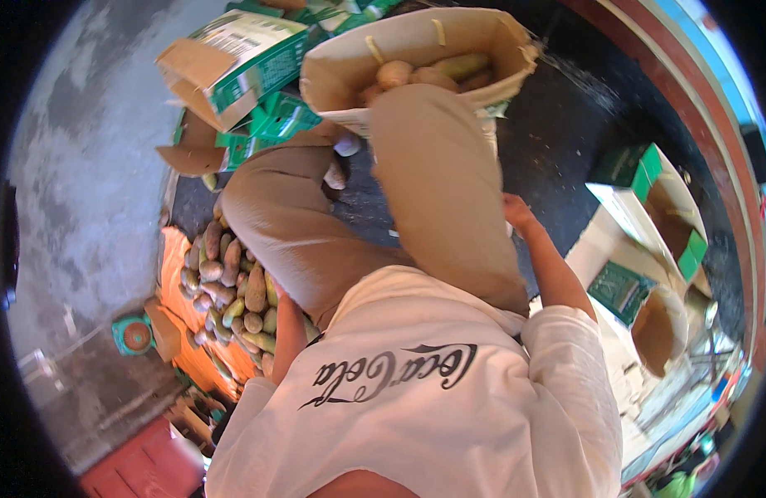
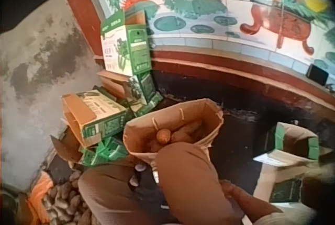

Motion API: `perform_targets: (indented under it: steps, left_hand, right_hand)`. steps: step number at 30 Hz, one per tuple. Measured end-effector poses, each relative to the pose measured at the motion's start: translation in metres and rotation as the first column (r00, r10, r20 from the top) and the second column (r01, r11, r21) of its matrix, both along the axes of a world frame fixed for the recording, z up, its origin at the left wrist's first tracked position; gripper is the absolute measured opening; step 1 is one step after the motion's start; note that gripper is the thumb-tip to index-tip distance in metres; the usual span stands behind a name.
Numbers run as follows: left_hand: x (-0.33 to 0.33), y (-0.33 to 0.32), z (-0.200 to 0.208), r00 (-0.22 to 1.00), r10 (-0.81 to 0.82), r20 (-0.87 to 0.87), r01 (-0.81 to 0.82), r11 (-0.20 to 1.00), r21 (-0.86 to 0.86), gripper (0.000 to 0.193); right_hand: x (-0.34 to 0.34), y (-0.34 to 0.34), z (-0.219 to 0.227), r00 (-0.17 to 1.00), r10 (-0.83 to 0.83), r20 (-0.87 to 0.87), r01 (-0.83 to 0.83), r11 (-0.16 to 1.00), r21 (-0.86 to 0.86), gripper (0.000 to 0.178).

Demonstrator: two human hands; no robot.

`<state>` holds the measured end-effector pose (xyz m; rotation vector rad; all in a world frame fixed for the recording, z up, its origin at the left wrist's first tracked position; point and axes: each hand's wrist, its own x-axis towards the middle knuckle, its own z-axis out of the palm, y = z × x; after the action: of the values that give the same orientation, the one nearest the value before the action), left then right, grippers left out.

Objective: Sort and weigh lotus roots into cardboard boxes.

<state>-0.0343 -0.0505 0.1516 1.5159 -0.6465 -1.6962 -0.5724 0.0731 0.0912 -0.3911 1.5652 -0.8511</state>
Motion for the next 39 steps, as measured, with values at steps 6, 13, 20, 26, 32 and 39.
perform_targets:
  steps: [6,13,20,26,32,39]
  left_hand:
    - [-0.045,-0.019,0.038,0.968,0.243,-0.059,-0.241,0.969,0.051,0.049]
    - [-0.039,-0.039,0.078,0.867,0.229,0.442,-0.103,0.951,-0.292,0.019]
    - [-0.090,-0.080,0.149,0.740,0.425,0.521,-0.042,0.803,-0.595,0.020]
    - [-0.130,-0.110,0.205,0.485,0.593,0.642,0.399,0.504,-0.766,0.030]
    - [-0.173,-0.123,0.224,0.463,0.642,0.611,0.525,0.357,-0.773,0.031]
    - [-0.199,-0.131,0.223,0.465,0.635,0.617,0.643,0.237,-0.728,0.030]
  right_hand:
    - [0.007,0.004,-0.015,0.981,0.047,-0.190,-0.039,0.998,0.044,0.020]
    - [0.010,-0.014,-0.002,0.902,0.173,-0.396,-0.200,0.979,-0.029,0.020]
    - [-0.038,-0.022,0.023,0.949,-0.259,-0.181,0.216,0.950,-0.227,0.020]
    - [-0.088,-0.016,0.060,0.754,-0.519,-0.402,0.360,0.840,-0.407,0.015]
    - [-0.145,0.049,0.104,-0.216,-0.311,-0.925,0.187,0.917,-0.352,0.037]
    - [-0.178,0.109,0.103,0.033,0.322,-0.946,0.410,0.859,0.306,0.054]
